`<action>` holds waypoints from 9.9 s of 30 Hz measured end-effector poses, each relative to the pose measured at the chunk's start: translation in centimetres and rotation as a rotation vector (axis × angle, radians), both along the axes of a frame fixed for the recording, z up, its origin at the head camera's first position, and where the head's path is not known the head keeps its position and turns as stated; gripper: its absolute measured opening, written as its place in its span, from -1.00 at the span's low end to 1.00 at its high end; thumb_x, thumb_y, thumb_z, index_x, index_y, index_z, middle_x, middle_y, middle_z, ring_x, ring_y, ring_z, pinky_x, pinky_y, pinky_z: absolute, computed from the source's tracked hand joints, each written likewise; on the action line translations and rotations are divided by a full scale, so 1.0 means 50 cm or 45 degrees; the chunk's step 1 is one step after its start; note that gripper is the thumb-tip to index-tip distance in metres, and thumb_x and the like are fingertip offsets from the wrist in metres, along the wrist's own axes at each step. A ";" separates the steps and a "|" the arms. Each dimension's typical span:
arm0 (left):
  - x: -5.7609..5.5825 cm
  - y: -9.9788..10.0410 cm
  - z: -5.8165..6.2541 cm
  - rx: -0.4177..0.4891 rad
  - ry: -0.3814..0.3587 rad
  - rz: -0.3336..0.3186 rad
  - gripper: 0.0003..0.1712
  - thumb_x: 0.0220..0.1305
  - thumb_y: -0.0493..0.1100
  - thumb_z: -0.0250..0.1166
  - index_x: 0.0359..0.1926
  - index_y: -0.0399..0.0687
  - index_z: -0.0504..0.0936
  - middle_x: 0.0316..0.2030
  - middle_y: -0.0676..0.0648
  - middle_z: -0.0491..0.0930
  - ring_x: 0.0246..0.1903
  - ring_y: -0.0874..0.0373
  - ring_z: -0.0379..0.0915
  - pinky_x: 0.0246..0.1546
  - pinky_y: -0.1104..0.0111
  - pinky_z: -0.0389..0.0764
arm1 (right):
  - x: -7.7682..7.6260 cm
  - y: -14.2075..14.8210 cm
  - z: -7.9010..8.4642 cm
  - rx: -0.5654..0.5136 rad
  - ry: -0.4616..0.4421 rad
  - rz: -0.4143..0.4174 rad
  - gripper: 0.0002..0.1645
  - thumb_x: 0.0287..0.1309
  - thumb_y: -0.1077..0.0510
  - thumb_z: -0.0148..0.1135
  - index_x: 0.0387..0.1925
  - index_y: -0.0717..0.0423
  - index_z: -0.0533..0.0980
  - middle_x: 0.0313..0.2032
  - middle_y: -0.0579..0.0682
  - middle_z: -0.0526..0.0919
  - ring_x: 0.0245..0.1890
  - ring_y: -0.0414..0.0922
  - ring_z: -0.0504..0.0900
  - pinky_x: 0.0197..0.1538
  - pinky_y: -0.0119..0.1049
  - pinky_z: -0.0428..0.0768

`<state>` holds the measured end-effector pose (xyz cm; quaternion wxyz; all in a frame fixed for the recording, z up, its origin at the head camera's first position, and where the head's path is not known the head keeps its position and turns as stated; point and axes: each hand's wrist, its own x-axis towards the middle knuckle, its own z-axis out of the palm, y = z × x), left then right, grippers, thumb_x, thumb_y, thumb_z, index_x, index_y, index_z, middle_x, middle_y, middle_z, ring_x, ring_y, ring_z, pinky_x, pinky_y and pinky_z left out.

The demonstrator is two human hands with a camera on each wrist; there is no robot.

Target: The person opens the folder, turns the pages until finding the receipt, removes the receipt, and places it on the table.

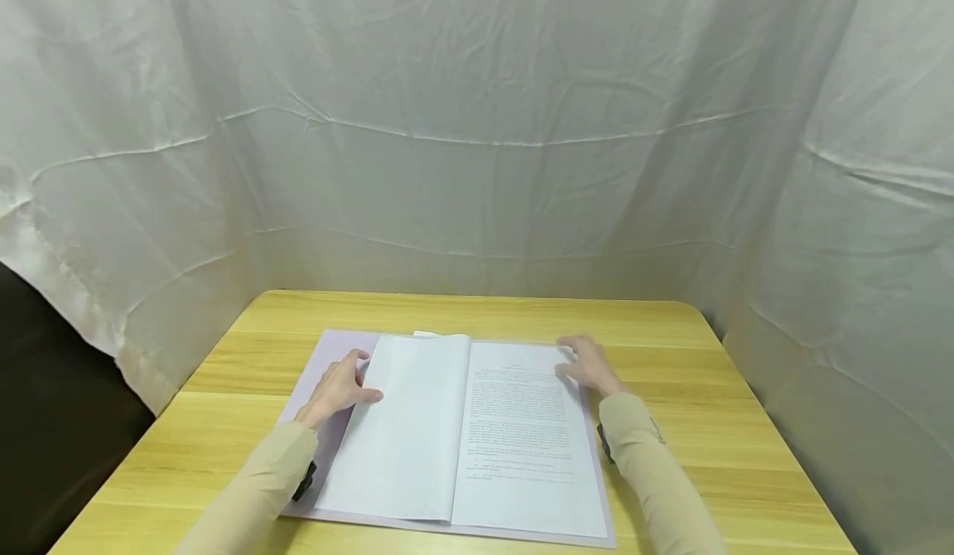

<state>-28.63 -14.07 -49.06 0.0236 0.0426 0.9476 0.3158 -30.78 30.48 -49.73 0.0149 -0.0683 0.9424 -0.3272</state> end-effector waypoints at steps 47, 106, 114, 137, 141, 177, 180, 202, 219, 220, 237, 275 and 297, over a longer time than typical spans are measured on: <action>-0.003 -0.006 -0.017 -0.119 0.072 -0.049 -0.18 0.03 -0.09 0.58 0.27 -0.28 0.46 0.06 -0.36 0.48 -0.07 -0.16 0.36 0.04 0.00 0.48 | -0.006 -0.003 -0.001 0.014 0.186 -0.180 -0.64 0.38 0.28 0.13 0.18 0.17 0.48 -0.48 0.09 0.50 -0.49 -0.08 0.40 -0.42 -0.33 0.33; 0.003 -0.004 -0.006 0.054 0.085 -0.099 -0.13 -0.01 -0.04 0.59 0.30 -0.23 0.43 -0.02 -0.31 0.48 -0.03 -0.15 0.32 0.00 0.07 0.41 | 0.103 0.003 0.068 -0.722 -0.444 0.402 0.12 0.38 0.12 0.23 0.62 -0.15 -0.32 0.14 0.40 0.61 -0.11 0.09 0.78 -0.12 -0.02 0.77; 0.010 -0.002 -0.004 0.145 0.079 -0.116 -0.13 0.02 -0.08 0.58 0.30 -0.27 0.41 0.04 -0.38 0.44 0.05 -0.21 0.31 0.04 0.00 0.45 | 0.121 -0.017 0.093 -0.713 -0.489 0.414 0.04 0.44 0.04 0.15 0.62 -0.26 -0.30 0.27 0.40 0.49 0.05 0.08 0.72 0.02 -0.06 0.73; 0.033 0.065 0.030 0.525 0.023 -0.233 -0.16 0.09 -0.09 0.55 0.34 -0.27 0.41 0.14 -0.39 0.47 0.18 -0.26 0.41 0.28 -0.10 0.45 | 0.125 -0.091 0.117 -0.805 -0.581 0.622 -0.10 0.37 -0.51 -0.75 0.60 -0.29 -0.42 0.50 0.47 0.09 -0.01 0.07 0.76 -0.14 -0.26 0.74; 0.036 0.074 0.038 0.600 -0.026 -0.282 -0.15 0.16 -0.06 0.51 0.39 -0.25 0.37 0.30 -0.36 0.43 0.31 -0.27 0.36 0.41 -0.11 0.35 | 0.127 -0.108 0.120 -0.726 -0.580 0.591 -0.03 0.32 -0.57 -0.75 0.61 -0.27 -0.40 0.54 0.43 -0.01 0.09 0.15 0.70 -0.05 -0.17 0.73; 0.023 0.152 0.076 1.151 -0.322 -0.391 -0.19 0.53 -0.11 0.11 0.53 -0.43 -0.06 0.43 -0.47 0.19 0.48 -0.28 0.12 0.53 -0.16 0.11 | 0.128 -0.175 0.107 -0.581 -0.495 0.663 -0.16 0.43 -0.50 -0.64 0.61 -0.35 -0.19 0.60 0.21 -0.09 0.31 0.35 0.48 -0.03 0.05 0.76; 0.023 0.151 0.077 1.177 -0.331 -0.384 -0.22 0.53 -0.13 0.11 0.54 -0.39 -0.02 0.40 -0.45 0.27 0.39 -0.19 0.29 0.49 -0.08 0.26 | 0.130 -0.176 0.108 -0.580 -0.500 0.651 -0.17 0.44 -0.49 -0.63 0.61 -0.37 -0.17 0.61 0.17 -0.07 0.31 0.33 0.49 -0.02 0.09 0.75; 0.014 0.132 0.063 1.046 -0.242 0.013 -0.14 0.13 -0.40 0.42 0.41 -0.40 0.24 0.23 -0.46 0.50 -0.02 -0.09 0.65 -0.05 0.15 0.74 | 0.119 -0.149 0.087 -0.590 -0.451 0.623 -0.26 0.57 -0.29 -0.58 0.61 -0.13 -0.06 0.56 0.30 0.06 0.31 0.35 0.48 0.10 0.09 0.69; 0.001 0.090 0.040 0.805 -0.231 0.130 0.04 0.13 -0.20 0.49 0.48 -0.32 0.06 0.33 -0.52 0.34 0.23 -0.37 0.44 0.23 -0.13 0.53 | 0.097 -0.111 0.064 -0.556 -0.364 0.404 -0.27 0.61 -0.14 -0.30 0.53 0.26 0.07 0.40 0.45 0.30 0.23 0.34 0.55 0.13 0.03 0.69; 0.001 0.087 0.039 0.790 -0.230 0.130 0.04 0.14 -0.19 0.48 0.48 -0.33 0.05 0.33 -0.53 0.33 0.24 -0.38 0.42 0.25 -0.15 0.51 | 0.096 -0.109 0.063 -0.550 -0.360 0.406 -0.28 0.61 -0.12 -0.28 0.53 0.27 0.06 0.39 0.45 0.31 0.23 0.34 0.56 0.14 0.03 0.69; -0.009 0.063 0.025 0.484 -0.140 0.101 -0.05 0.20 -0.26 0.42 0.42 -0.43 0.04 0.34 -0.56 0.32 0.29 -0.40 0.38 0.33 -0.11 0.45 | 0.073 -0.056 0.046 -0.658 -0.370 0.339 -0.27 0.54 0.04 -0.03 0.50 0.38 0.06 0.32 0.51 0.36 0.21 0.31 0.56 0.25 0.11 0.61; -0.010 0.055 -0.015 0.000 0.078 0.037 -0.05 0.08 -0.23 0.54 0.39 -0.36 0.22 0.21 -0.45 0.50 0.16 -0.34 0.46 0.15 -0.08 0.55 | 0.012 0.007 0.005 -0.163 -0.113 -0.036 -0.37 0.20 0.29 0.28 0.29 0.39 0.40 0.03 0.42 0.52 -0.27 -0.02 0.42 -0.25 -0.29 0.40; -0.008 0.052 -0.017 -0.183 0.116 0.003 -0.25 0.15 -0.10 0.52 0.26 -0.35 0.45 0.08 -0.35 0.42 -0.02 -0.17 0.32 0.01 0.04 0.46 | 0.000 -0.006 0.007 -0.123 0.050 -0.163 -0.40 0.18 0.32 0.31 0.25 0.40 0.43 0.03 0.39 0.51 -0.04 0.20 0.50 -0.03 -0.07 0.54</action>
